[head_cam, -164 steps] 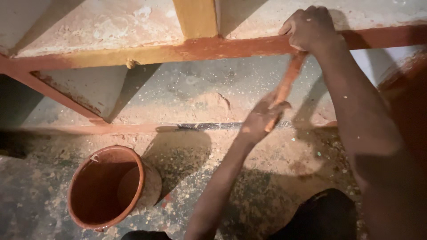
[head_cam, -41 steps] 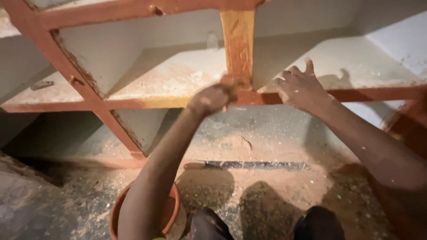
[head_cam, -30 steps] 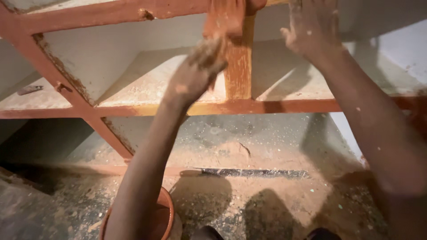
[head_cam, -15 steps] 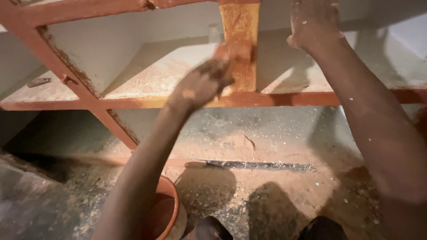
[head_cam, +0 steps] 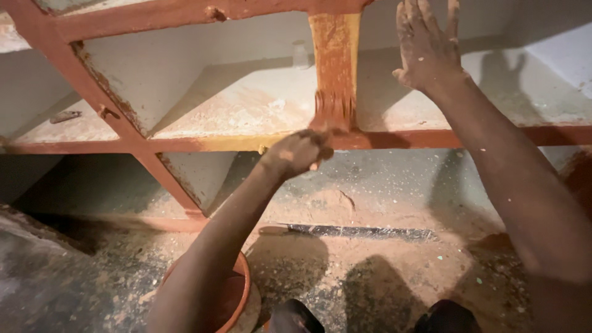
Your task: The person paints a wooden shelf structure with reddish-brown paint using a brush. They repeatedly dip the brush into a bucket of paint and apply it to the horizontal and vertical beams of the shelf.
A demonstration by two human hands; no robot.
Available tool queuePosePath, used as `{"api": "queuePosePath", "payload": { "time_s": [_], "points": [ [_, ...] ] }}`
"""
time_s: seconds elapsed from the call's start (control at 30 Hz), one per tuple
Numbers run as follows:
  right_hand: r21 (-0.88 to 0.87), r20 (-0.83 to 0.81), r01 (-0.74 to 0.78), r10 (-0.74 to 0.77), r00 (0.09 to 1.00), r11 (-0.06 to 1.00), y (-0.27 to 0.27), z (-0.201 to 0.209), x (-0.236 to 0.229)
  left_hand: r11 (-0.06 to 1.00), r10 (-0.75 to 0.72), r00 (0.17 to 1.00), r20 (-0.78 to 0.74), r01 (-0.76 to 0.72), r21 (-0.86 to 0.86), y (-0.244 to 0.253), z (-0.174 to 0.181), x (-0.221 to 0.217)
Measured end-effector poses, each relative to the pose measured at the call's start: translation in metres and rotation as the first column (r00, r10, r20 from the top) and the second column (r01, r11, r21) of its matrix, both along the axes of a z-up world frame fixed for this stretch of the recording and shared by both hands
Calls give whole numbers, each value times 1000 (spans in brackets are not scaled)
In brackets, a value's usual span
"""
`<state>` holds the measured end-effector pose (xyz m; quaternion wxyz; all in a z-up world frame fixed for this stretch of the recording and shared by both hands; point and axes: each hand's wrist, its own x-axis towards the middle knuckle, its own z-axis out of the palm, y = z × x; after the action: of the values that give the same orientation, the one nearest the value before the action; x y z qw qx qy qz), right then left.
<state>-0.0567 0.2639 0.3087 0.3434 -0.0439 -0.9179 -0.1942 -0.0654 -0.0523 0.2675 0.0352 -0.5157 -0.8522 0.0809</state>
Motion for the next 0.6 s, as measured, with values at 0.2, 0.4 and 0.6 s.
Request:
{"api": "queuePosePath", "payload": {
  "time_s": [0.2, 0.4, 0.6],
  "points": [
    [-192, 158, 54, -24, 987, 980, -9, 8, 10, 985, 171, 926, 336, -157, -71, 0, 3, -8],
    [-330, 433, 223, -63, 899, 917, -34, 7, 30, 942, -74, 818, -570, 246, 230, -24, 22, -48],
    [-112, 281, -166, 192, 940, 980, -100, -73, 32, 954, -82, 959, -270, 154, 257, -62, -35, -22]
  ]
}}
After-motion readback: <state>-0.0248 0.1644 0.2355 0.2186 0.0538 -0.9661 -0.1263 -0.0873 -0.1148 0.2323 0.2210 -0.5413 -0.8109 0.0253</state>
